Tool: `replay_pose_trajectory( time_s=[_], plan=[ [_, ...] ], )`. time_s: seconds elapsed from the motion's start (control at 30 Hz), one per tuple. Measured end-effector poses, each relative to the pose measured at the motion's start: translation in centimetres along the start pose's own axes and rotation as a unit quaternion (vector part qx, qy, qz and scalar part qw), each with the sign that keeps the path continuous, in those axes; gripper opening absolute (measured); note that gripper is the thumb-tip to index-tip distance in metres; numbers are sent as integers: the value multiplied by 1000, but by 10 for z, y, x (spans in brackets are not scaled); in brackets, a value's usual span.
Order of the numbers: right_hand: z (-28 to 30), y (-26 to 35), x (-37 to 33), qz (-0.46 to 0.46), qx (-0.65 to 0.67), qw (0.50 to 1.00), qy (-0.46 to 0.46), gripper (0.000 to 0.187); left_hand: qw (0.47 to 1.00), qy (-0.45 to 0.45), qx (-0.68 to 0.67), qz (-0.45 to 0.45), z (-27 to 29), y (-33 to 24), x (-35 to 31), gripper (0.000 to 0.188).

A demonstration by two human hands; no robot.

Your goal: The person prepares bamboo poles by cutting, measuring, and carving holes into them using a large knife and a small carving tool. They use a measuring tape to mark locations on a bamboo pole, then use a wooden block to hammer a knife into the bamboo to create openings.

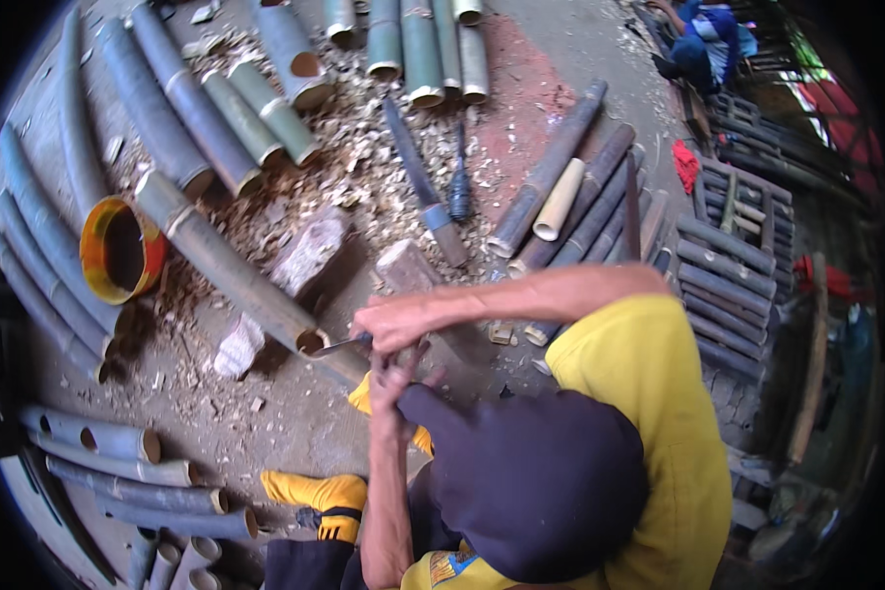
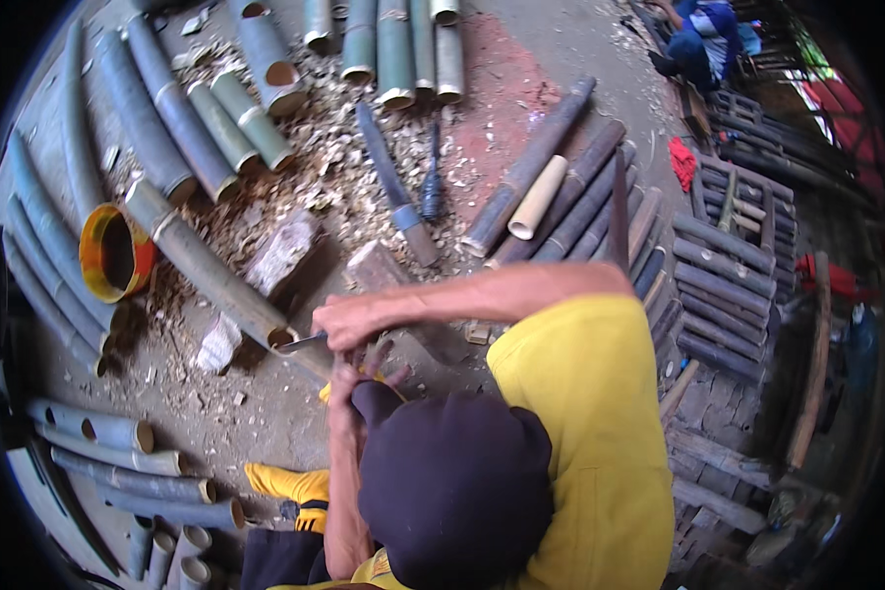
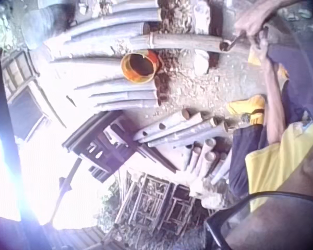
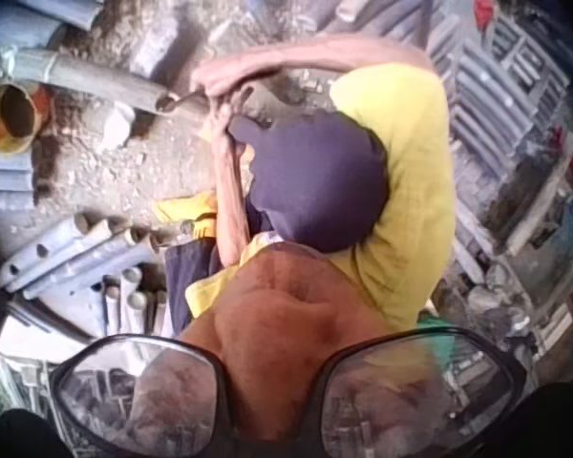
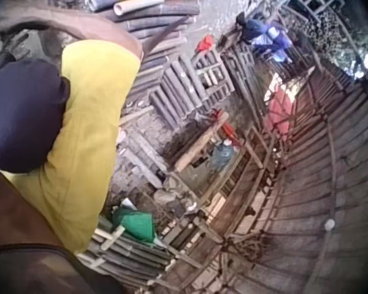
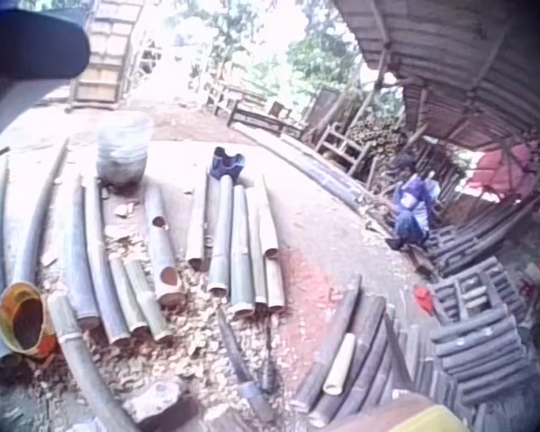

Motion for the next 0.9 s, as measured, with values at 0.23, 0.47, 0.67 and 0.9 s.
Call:
replay_pose_trajectory(
  time_s=[0.23,0.47,0.67,0.9],
  plan=[
    [93,140,-98,53,-205,861,-463,46,768,-85,602,-199,43,-92,2,37],
    [-46,141,-9,230,-237,908,-256,39,497,107,859,50,63,-176,-43,39],
    [-46,161,40,193,3,936,-295,32,268,229,931,-100,39,-241,-18,39],
    [-30,155,58,115,112,979,-127,34,370,207,906,-4,52,-259,26,17]
  ],
)
Point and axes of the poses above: each hand's wrist, its own x-axis towards the middle knuckle, its own z-axis out of the back of the hand, y = z × x, the point moved 6 cm from there along x, towards the middle knuckle, and after that the axes turned 14 degrees about -z, right-handed, at the moved point
